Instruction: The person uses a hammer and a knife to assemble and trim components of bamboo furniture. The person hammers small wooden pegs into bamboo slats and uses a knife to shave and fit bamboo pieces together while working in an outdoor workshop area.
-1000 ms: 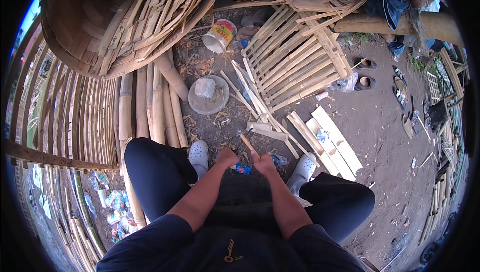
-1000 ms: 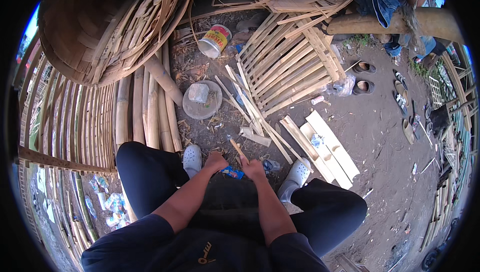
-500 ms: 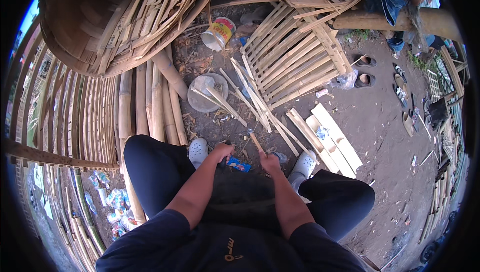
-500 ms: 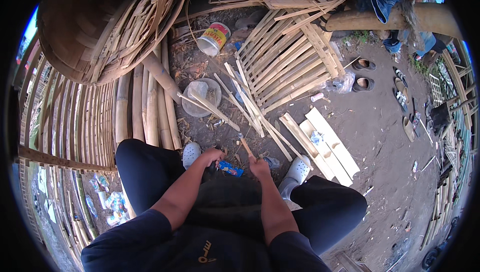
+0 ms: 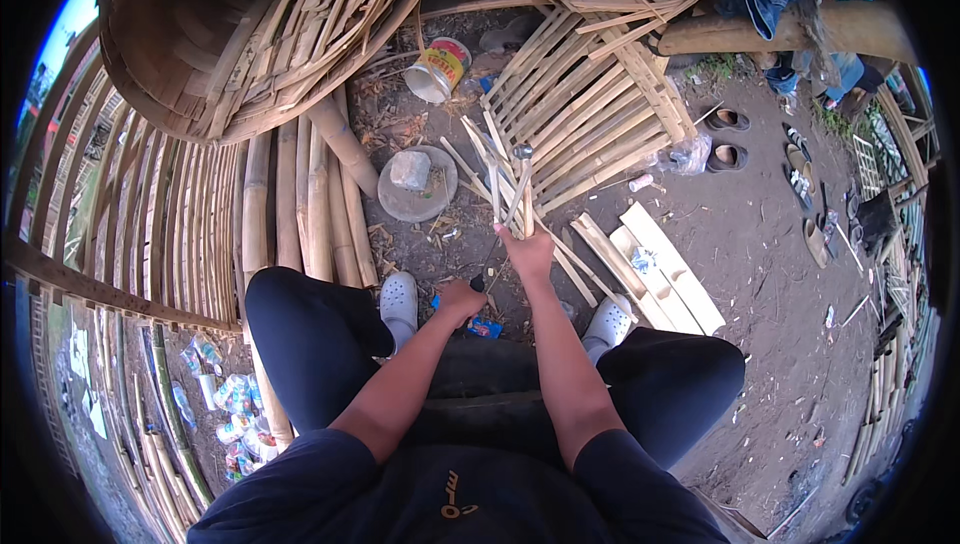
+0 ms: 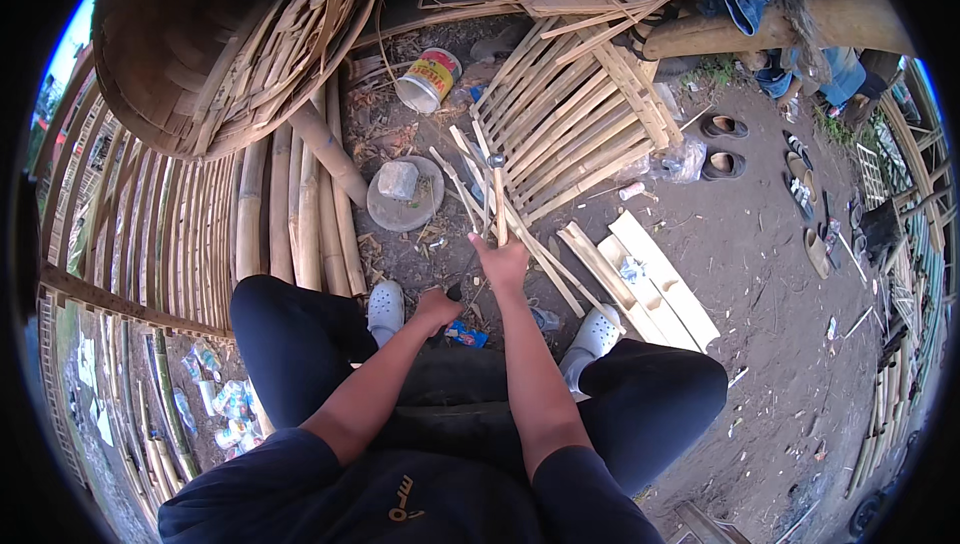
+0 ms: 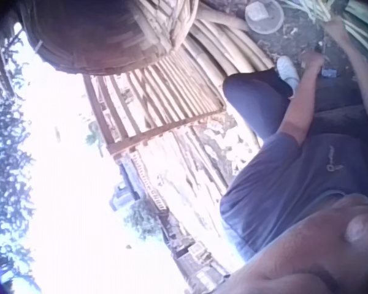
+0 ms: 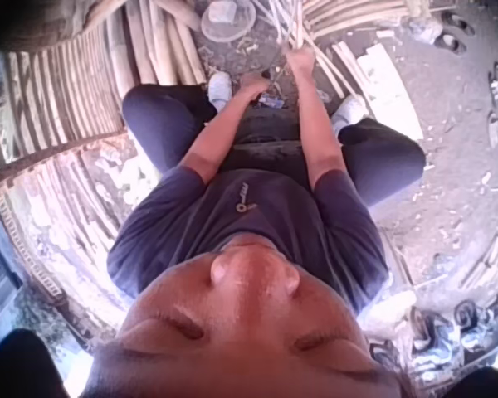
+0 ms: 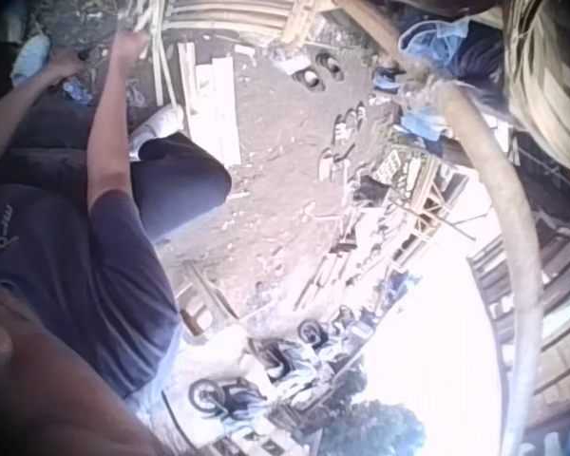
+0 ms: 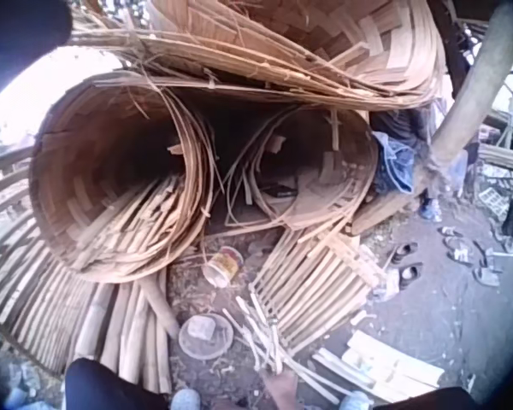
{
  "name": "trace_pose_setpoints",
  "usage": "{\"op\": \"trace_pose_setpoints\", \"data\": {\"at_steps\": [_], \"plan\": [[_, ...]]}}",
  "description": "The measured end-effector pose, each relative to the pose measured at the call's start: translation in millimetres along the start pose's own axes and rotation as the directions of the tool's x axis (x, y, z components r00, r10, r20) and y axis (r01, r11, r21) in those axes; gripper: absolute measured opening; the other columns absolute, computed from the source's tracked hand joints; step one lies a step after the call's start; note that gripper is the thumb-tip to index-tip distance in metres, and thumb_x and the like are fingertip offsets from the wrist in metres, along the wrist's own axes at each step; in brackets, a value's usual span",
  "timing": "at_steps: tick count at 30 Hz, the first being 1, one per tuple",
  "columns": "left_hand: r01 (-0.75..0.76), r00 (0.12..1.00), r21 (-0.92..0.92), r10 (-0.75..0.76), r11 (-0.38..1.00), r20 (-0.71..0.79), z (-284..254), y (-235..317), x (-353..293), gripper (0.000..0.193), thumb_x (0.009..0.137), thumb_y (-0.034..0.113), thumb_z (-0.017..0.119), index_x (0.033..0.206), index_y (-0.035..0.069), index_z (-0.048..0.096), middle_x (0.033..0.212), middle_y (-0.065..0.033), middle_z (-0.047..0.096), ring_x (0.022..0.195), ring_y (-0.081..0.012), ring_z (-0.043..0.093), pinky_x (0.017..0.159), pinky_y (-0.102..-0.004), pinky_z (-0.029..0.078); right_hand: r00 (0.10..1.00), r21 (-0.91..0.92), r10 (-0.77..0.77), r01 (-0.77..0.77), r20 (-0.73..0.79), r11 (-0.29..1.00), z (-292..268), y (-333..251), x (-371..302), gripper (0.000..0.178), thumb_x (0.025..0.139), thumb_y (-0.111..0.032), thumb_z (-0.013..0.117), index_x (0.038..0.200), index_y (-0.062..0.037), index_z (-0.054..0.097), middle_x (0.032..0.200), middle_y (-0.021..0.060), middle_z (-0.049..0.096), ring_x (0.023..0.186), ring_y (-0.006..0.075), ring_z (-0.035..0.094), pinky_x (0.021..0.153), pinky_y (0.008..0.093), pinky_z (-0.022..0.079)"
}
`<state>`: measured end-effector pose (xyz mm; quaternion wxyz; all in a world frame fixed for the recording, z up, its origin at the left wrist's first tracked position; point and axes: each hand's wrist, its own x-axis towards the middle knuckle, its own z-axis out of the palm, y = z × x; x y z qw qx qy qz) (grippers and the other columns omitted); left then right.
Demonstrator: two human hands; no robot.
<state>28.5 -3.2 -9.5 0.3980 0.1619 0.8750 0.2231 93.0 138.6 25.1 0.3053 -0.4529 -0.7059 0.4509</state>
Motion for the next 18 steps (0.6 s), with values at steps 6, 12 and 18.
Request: {"op": "trace_pose_setpoints", "data": {"at_steps": [6,12,18], "plan": [[-0.079,0.994,0.052,0.075,0.996,0.075,-8.0,11.4,-19.9,0.025,0.068,0.018,0.066,0.059,-0.005,0.063,0.056,-0.0151,0.062,0.05,-0.0225,0.062,0.051,-0.0362,0.049,0.99,-0.046,-0.141,0.142,0.03,0.989,-6.2,36.1,25.7,0.025,0.077,-0.022,0.074,0.09,-0.001,0.069,0.07,0.0161,0.067,0.064,0.0246,0.066,0.062,0.037,0.05],[-0.067,0.972,0.044,0.055,0.997,0.229,-24.3,-9.0,-16.7,0.024,0.068,0.018,0.069,0.058,-0.003,0.061,0.055,-0.012,0.061,0.049,-0.0189,0.06,0.047,-0.0349,0.047,0.961,-0.025,-0.056,0.065,0.271,0.998,-18.3,36.3,24.2,0.023,0.079,-0.02,0.072,0.089,0.0007,0.068,0.064,0.0115,0.064,0.06,0.0165,0.061,0.059,0.035,0.048],[-0.103,0.908,0.077,0.062,0.992,0.414,-50.2,-24.2,-5.3,0.022,0.072,0.017,0.07,0.071,-0.004,0.063,0.06,-0.0113,0.062,0.051,-0.0161,0.061,0.047,-0.0308,0.046,0.959,0.112,0.084,-0.118,0.272,0.987,-21.0,54.5,22.6,0.016,0.08,-0.015,0.071,0.083,-0.0003,0.067,0.06,0.0024,0.06,0.051,0.0117,0.053,0.048,0.0314,0.042]]}}
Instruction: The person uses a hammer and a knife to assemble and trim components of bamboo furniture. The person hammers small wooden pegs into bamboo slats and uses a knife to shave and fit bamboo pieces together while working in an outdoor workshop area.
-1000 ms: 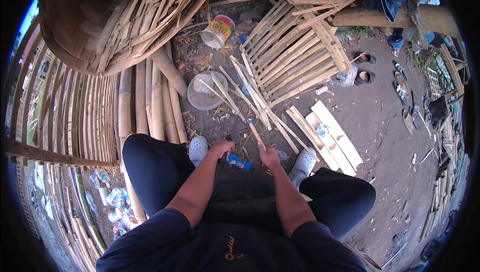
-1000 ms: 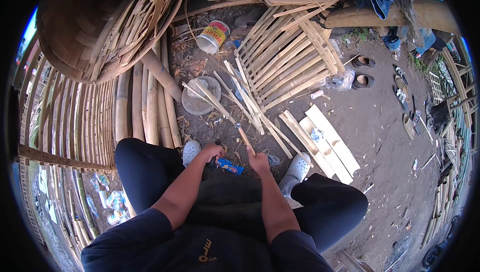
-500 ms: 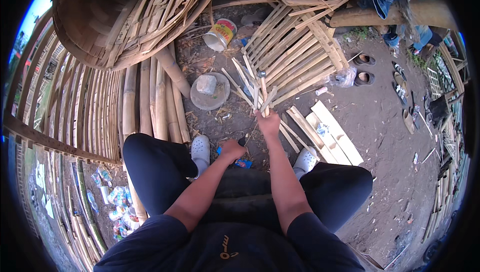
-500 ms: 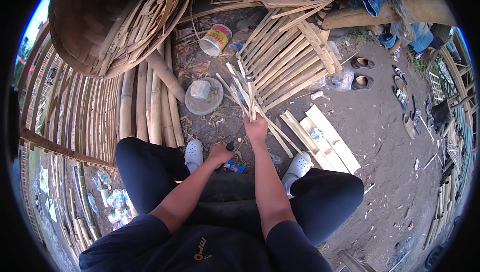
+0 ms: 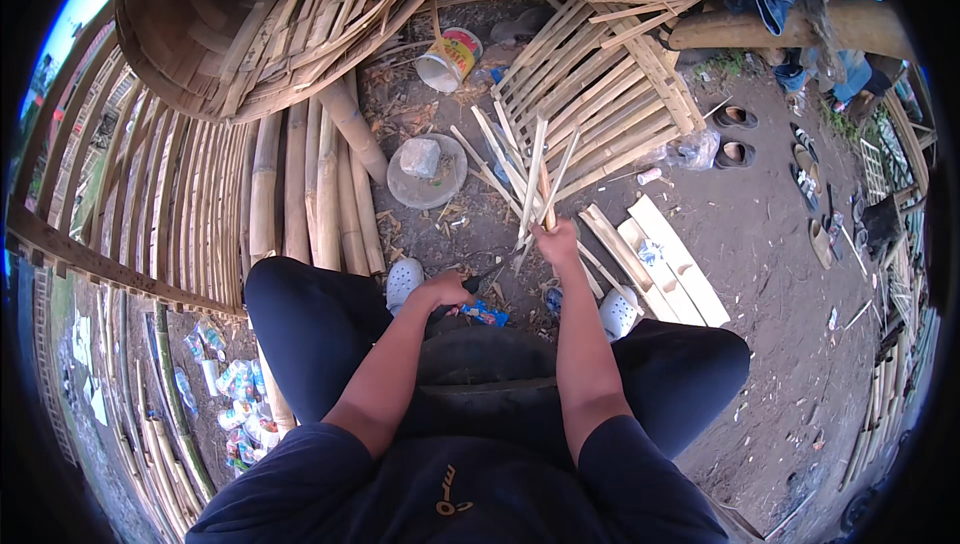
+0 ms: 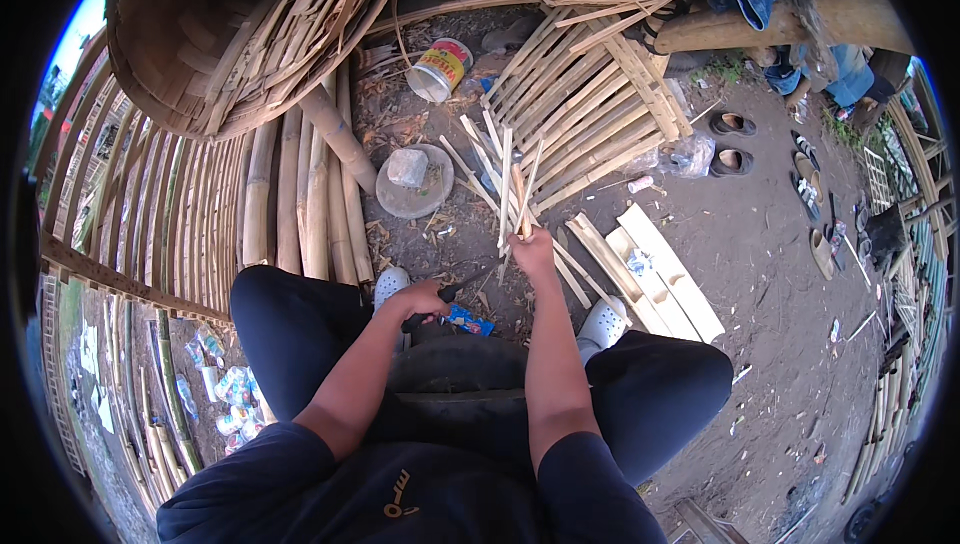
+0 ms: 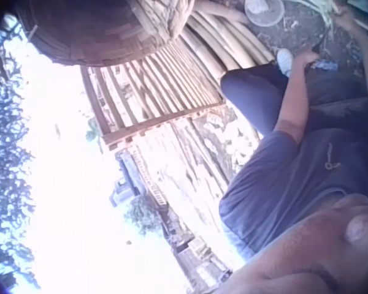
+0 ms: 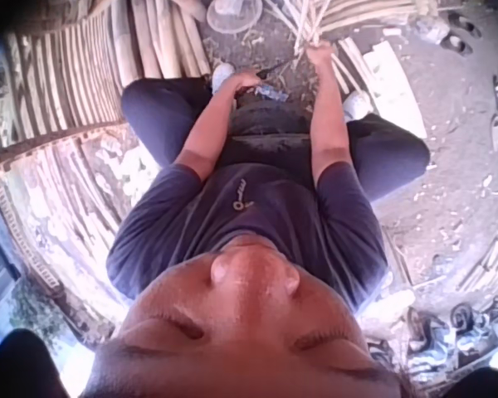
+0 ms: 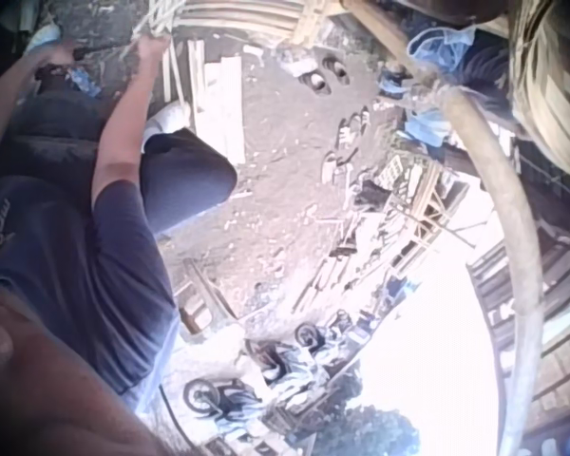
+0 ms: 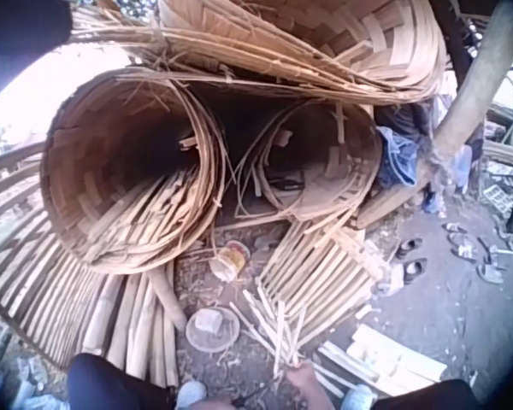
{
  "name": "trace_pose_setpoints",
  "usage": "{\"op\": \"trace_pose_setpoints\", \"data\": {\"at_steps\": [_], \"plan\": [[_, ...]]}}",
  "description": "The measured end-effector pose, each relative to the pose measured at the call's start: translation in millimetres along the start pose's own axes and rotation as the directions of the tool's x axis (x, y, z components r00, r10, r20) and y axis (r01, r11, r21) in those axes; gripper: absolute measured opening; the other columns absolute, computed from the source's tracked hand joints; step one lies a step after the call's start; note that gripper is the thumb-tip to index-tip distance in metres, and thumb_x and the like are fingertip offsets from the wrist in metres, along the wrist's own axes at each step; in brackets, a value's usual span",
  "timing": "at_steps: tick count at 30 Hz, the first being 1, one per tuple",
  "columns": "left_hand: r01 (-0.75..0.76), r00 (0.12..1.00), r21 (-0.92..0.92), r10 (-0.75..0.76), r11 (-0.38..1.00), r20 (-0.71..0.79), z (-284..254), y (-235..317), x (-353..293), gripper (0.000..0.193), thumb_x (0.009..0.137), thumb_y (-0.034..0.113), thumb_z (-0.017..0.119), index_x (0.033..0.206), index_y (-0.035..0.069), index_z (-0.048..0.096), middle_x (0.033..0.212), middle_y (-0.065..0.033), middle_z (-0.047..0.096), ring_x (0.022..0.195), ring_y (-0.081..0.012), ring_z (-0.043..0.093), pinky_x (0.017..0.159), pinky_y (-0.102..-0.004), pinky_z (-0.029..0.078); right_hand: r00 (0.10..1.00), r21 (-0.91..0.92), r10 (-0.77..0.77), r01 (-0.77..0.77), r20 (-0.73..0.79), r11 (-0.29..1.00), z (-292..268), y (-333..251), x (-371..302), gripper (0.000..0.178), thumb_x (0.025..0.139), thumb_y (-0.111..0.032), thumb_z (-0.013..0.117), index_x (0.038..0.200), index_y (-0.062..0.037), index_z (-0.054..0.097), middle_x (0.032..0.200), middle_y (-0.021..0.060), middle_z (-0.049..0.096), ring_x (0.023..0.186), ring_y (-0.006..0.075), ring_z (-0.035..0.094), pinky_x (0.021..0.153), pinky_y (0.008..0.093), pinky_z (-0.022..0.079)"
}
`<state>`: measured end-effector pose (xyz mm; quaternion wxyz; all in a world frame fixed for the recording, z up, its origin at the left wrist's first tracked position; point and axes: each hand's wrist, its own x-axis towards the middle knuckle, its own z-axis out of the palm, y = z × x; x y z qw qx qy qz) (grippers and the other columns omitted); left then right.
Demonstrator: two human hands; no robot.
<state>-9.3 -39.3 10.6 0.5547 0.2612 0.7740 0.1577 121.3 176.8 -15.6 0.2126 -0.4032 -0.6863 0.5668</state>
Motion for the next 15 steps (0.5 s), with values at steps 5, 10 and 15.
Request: {"op": "trace_pose_setpoints", "data": {"at_steps": [5,10,15], "plan": [[0.005,1.0,-0.209,-0.003,0.978,0.005,-4.2,-7.3,-4.4,0.023,0.076,0.021,0.072,0.08,0.0,0.066,0.065,-0.0104,0.064,0.057,-0.0145,0.064,0.052,-0.0312,0.047,0.995,0.098,0.045,-0.037,-0.089,0.994,1.0,3.5,1.1,0.017,0.08,-0.014,0.069,0.071,-0.0026,0.06,0.054,0.0011,0.054,0.043,0.0105,0.049,0.039,0.0301,0.037],[-0.066,0.96,0.207,0.118,0.976,-0.255,-13.1,3.3,-8.8,0.041,0.075,0.043,0.069,0.084,0.003,0.069,0.079,-0.013,0.069,0.078,-0.0257,0.068,0.076,-0.0367,0.051,0.976,0.028,-0.098,0.106,-0.196,0.994,10.4,14.1,15.1,0.021,0.079,-0.02,0.072,0.075,-0.0022,0.061,0.054,0.0031,0.054,0.039,0.012,0.048,0.038,0.0298,0.037],[-0.081,0.883,0.242,0.182,0.967,-0.433,-5.0,13.3,-20.5,0.036,0.078,0.043,0.064,0.084,0.009,0.072,0.082,-0.0168,0.068,0.083,-0.0337,0.067,0.077,-0.0401,0.052,0.984,-0.046,-0.077,0.071,-0.164,0.996,10.2,-12.0,25.3,0.032,0.076,-0.031,0.076,0.074,-0.0009,0.064,0.053,0.0048,0.055,0.042,0.0128,0.051,0.041,0.0312,0.04]]}}
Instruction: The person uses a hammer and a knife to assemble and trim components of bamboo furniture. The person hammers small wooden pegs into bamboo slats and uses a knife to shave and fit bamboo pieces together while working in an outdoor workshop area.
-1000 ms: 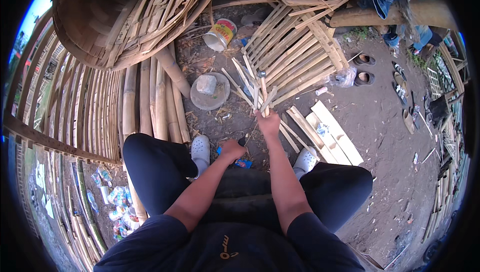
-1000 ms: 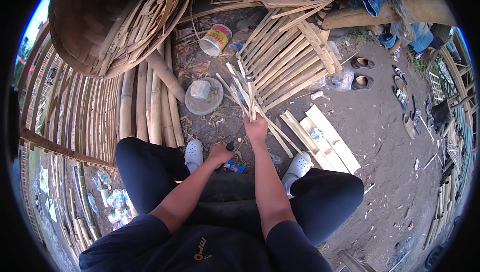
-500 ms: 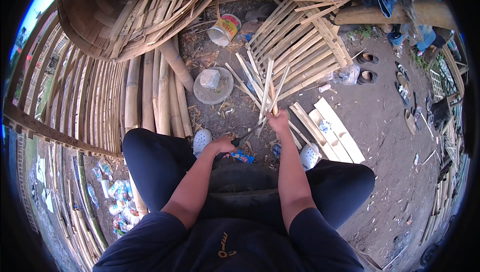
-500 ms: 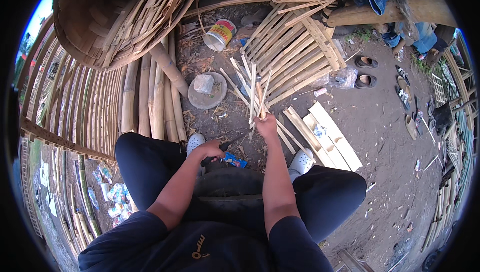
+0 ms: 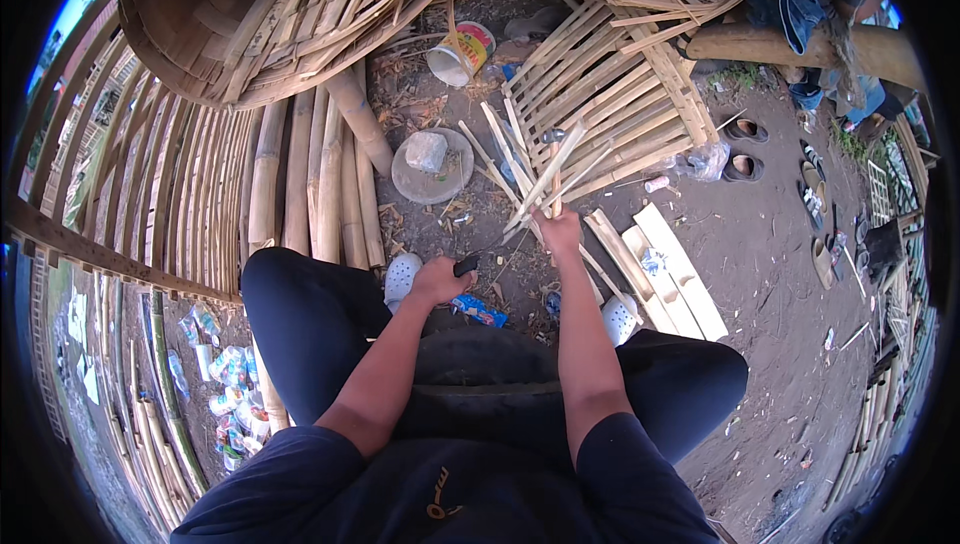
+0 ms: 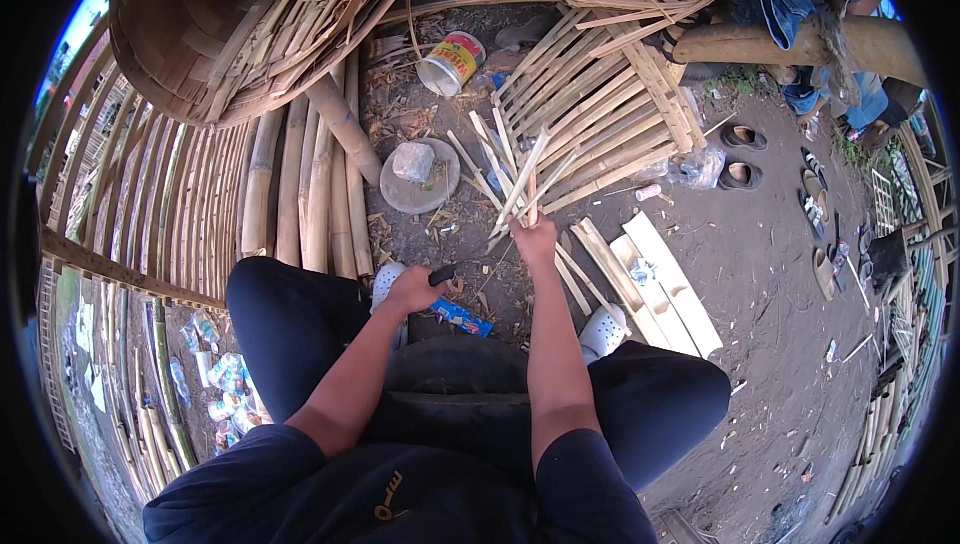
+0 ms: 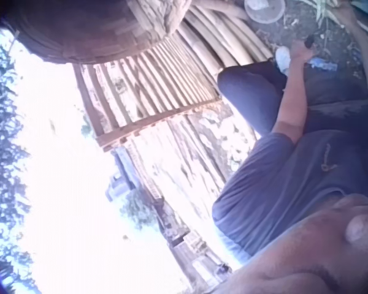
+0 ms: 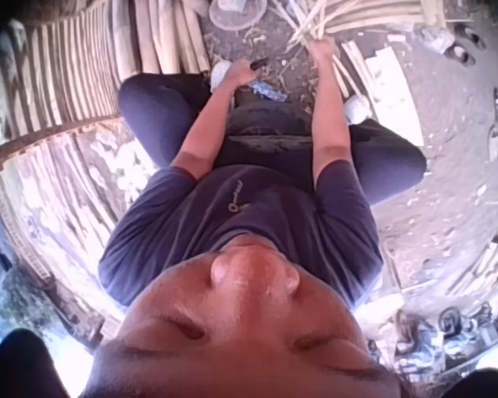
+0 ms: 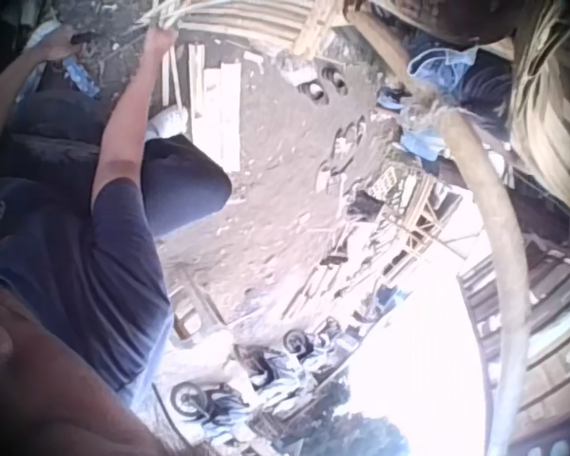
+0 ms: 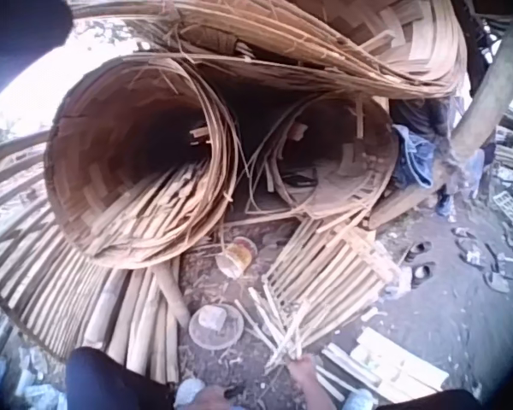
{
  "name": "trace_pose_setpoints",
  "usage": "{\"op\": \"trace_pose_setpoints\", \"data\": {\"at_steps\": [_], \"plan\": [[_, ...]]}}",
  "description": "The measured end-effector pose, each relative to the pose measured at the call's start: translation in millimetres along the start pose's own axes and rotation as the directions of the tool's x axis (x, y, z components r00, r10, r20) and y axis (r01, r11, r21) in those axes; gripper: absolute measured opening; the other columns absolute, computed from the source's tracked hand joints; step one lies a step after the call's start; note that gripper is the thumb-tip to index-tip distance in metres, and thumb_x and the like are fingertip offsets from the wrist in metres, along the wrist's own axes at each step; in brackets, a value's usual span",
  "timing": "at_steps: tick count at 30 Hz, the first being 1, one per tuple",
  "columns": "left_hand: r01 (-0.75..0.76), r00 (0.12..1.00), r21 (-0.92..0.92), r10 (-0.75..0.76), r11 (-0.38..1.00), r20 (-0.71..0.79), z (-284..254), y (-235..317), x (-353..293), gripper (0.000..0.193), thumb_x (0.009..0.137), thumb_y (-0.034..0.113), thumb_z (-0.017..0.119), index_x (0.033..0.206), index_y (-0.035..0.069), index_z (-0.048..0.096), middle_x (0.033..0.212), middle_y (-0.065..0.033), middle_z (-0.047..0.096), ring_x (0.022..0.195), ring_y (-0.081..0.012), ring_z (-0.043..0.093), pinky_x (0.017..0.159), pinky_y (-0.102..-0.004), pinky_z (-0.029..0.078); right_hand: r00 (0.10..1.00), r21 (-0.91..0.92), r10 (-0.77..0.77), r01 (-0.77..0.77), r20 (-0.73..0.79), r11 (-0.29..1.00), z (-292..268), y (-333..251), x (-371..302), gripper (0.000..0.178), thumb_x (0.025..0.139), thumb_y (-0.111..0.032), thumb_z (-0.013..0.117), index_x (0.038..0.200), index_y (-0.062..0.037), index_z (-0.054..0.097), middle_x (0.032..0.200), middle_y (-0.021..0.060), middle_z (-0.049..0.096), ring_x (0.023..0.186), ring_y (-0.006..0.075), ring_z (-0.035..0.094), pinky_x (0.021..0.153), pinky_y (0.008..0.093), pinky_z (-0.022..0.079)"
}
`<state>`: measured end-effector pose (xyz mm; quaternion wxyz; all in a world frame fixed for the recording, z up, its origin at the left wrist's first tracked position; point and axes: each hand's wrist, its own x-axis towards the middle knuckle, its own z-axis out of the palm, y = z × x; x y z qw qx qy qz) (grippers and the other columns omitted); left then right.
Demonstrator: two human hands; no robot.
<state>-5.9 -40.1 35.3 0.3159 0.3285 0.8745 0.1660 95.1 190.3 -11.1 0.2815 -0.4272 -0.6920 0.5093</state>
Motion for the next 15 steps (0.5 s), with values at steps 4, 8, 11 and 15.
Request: {"op": "trace_pose_setpoints", "data": {"at_steps": [4,8,11,15], "plan": [[0.107,0.993,-0.04,-0.109,0.993,-0.048,19.1,-28.0,9.1,0.04,0.08,0.042,0.062,0.087,0.004,0.071,0.084,-0.022,0.067,0.087,-0.0368,0.065,0.079,-0.0431,0.051,0.997,-0.152,0.049,-0.038,0.065,0.988,-1.7,-16.5,-1.1,0.044,0.077,-0.042,0.074,0.072,0.0006,0.064,0.053,0.0059,0.054,0.046,0.0146,0.052,0.044,0.0341,0.042],[0.141,0.983,-0.116,-0.152,0.983,-0.101,44.6,-44.9,22.4,0.049,0.081,0.044,0.061,0.086,-0.003,0.068,0.085,-0.0266,0.065,0.09,-0.0388,0.064,0.082,-0.0459,0.05,0.987,-0.083,0.155,-0.15,0.047,0.985,-2.2,-3.0,-13.0,0.055,0.086,-0.052,0.059,0.072,0.0016,0.063,0.058,0.0094,0.057,0.053,0.0187,0.056,0.052,0.0357,0.044],[0.192,0.979,-0.127,-0.198,0.973,-0.04,52.5,-46.3,33.5,0.053,0.082,0.048,0.06,0.086,-0.005,0.068,0.086,-0.0255,0.066,0.091,-0.0399,0.064,0.083,-0.0459,0.049,0.979,-0.027,0.198,-0.197,0.046,0.98,-2.4,29.3,-26.8,0.06,0.09,-0.055,0.049,0.073,0.0014,0.062,0.061,0.0118,0.058,0.056,0.0214,0.057,0.055,0.037,0.044],[0.268,0.963,-0.04,-0.267,0.962,0.029,49.7,-37.4,36.9,0.059,0.082,0.051,0.059,0.09,-0.007,0.067,0.094,-0.0254,0.066,0.095,-0.0391,0.064,0.086,-0.0438,0.049,0.907,-0.023,0.369,-0.372,0.204,0.928,-11.4,57.7,-60.3,0.059,0.091,-0.061,0.044,0.063,-0.009,0.047,0.049,-0.0005,0.04,0.037,0.0117,0.038,0.034,0.03,0.028]]}}
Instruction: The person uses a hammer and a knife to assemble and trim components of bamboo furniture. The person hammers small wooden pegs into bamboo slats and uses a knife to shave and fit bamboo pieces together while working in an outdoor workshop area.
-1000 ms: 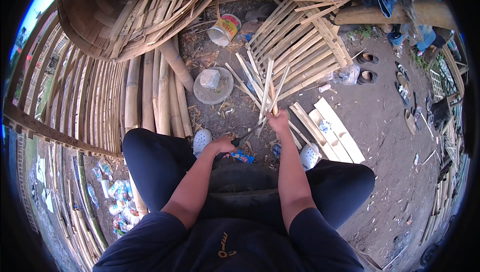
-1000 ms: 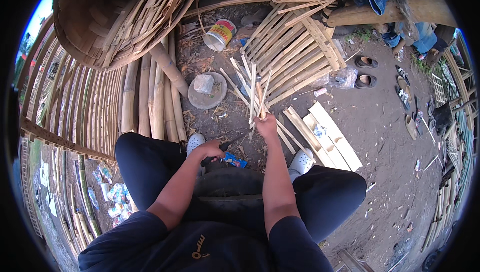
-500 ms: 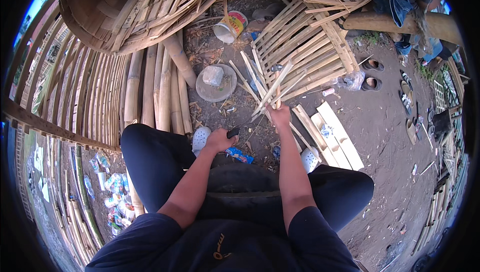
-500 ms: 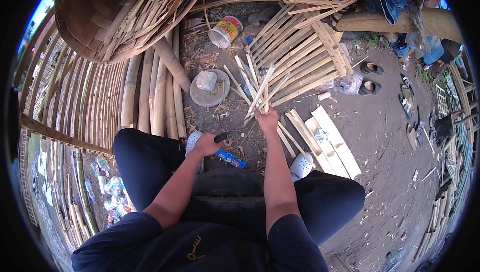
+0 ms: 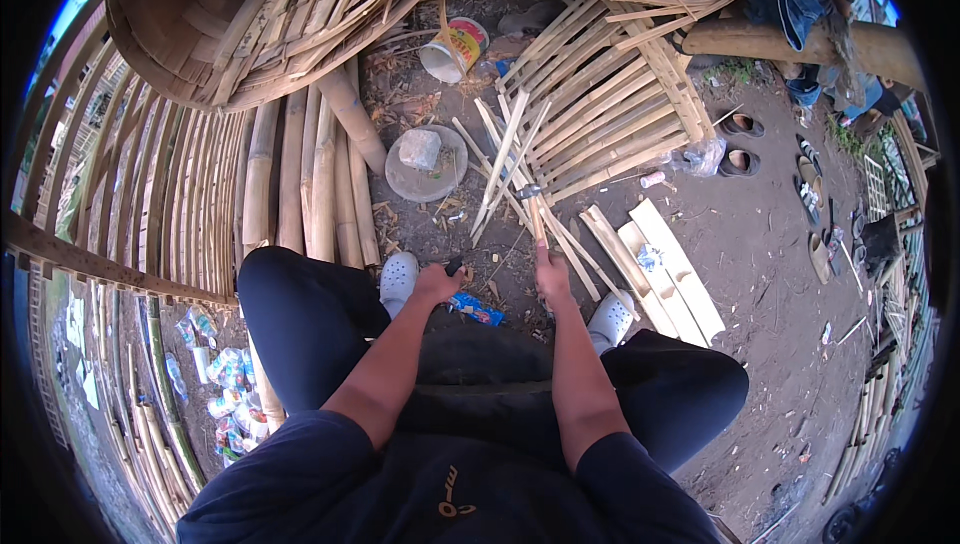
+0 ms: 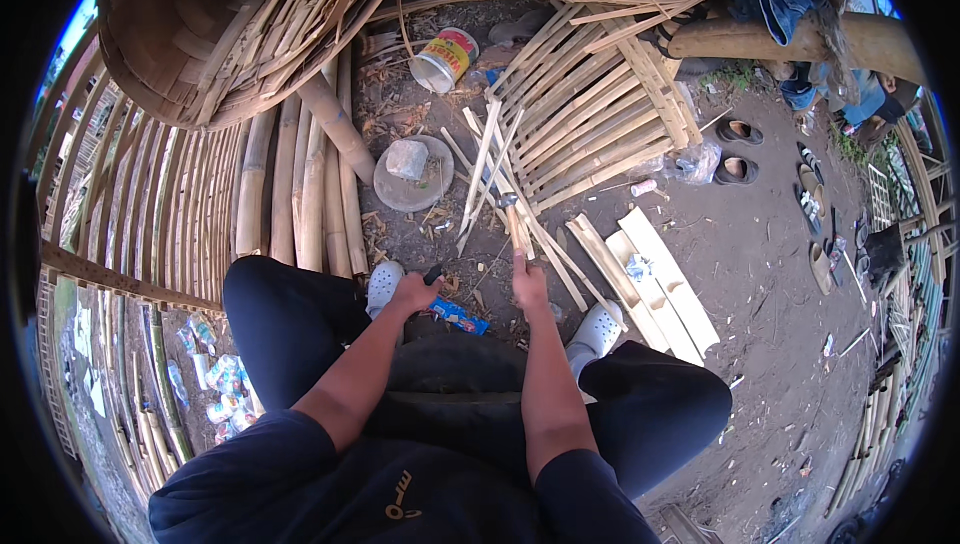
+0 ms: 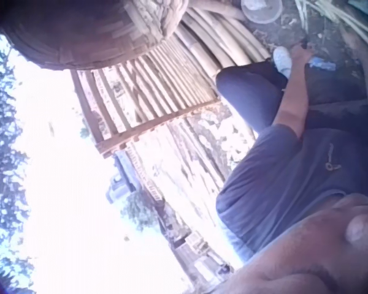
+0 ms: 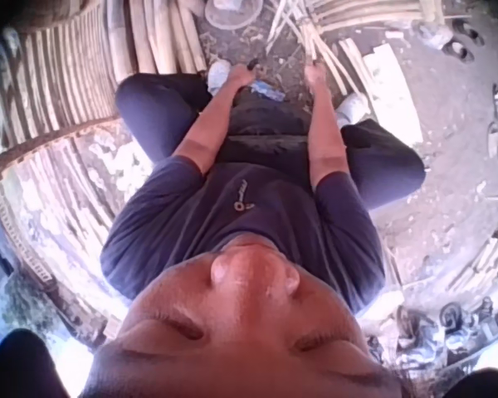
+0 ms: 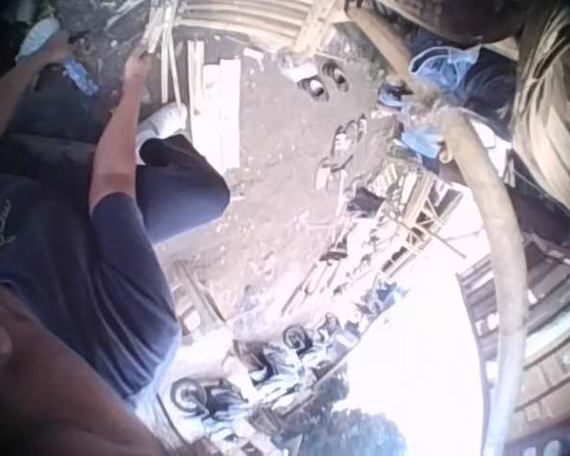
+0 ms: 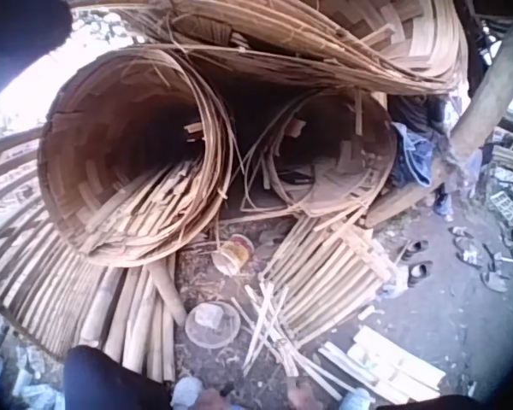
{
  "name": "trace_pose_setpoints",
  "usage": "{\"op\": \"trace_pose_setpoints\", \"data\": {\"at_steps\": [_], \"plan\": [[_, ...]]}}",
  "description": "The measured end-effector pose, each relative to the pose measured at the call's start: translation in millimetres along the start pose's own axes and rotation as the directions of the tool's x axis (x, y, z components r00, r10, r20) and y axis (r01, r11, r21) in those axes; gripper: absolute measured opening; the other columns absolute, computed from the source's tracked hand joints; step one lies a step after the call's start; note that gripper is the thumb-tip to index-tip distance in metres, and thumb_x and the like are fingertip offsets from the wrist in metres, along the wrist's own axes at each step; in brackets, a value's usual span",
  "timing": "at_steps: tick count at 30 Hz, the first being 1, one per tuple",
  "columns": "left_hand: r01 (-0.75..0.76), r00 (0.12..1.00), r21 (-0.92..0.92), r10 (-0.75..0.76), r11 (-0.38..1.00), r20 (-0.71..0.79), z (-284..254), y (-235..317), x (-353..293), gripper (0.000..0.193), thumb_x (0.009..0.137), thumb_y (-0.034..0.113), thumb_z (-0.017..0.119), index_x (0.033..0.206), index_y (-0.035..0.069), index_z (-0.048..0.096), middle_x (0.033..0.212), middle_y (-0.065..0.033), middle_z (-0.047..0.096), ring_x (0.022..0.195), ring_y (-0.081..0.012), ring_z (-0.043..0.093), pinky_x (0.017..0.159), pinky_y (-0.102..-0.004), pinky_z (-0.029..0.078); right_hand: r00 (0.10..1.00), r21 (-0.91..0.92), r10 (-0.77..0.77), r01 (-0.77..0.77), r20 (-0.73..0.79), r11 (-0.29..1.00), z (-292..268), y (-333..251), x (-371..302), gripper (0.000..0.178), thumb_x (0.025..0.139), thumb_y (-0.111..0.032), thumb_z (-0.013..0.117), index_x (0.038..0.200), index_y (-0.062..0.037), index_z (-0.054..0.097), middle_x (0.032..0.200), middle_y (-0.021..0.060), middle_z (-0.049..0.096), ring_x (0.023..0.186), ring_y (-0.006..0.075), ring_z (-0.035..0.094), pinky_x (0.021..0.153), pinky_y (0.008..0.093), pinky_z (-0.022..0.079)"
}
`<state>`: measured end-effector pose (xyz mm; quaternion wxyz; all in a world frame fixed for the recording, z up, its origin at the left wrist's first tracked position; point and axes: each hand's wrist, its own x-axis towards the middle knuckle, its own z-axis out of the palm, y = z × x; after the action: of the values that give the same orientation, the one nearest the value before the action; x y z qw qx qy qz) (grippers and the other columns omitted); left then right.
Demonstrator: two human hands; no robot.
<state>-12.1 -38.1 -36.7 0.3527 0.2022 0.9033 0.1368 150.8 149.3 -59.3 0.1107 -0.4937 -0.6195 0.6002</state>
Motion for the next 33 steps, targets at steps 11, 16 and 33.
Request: {"op": "trace_pose_setpoints", "data": {"at_steps": [11,16,33], "plan": [[0.064,0.997,0.053,-0.066,0.997,0.038,-4.0,-33.3,2.7,0.042,0.072,0.035,0.066,0.08,-0.006,0.069,0.082,-0.023,0.068,0.085,-0.0338,0.068,0.077,-0.0385,0.053,0.988,-0.431,-0.051,0.109,0.144,0.896,6.6,18.8,-30.9,0.071,0.089,-0.065,0.043,0.072,0.0023,0.06,0.056,0.0106,0.054,0.05,0.0219,0.056,0.05,0.0363,0.046],[0.146,0.985,0.066,-0.151,0.987,0.084,-1.0,-51.1,-3.7,0.03,0.071,0.027,0.064,0.063,-0.001,0.069,0.066,-0.017,0.067,0.068,-0.0271,0.069,0.069,-0.0353,0.054,0.972,-0.416,0.105,-0.009,0.208,0.909,17.2,-4.0,-42.7,0.075,0.089,-0.066,0.042,0.074,0.005,0.061,0.062,0.0151,0.057,0.058,0.0249,0.06,0.058,0.038,0.048],[0.194,0.977,-0.022,-0.191,0.981,0.093,11.4,-55.4,-16.4,0.03,0.071,0.027,0.061,0.057,0.001,0.067,0.062,-0.0148,0.066,0.064,-0.0252,0.068,0.069,-0.0353,0.054,0.962,-0.603,0.001,0.17,0.273,0.78,37.6,10.3,-55.2,0.074,0.089,-0.062,0.045,0.083,0.0086,0.065,0.082,0.0299,0.063,0.084,0.0418,0.063,0.077,0.0436,0.048]]}}
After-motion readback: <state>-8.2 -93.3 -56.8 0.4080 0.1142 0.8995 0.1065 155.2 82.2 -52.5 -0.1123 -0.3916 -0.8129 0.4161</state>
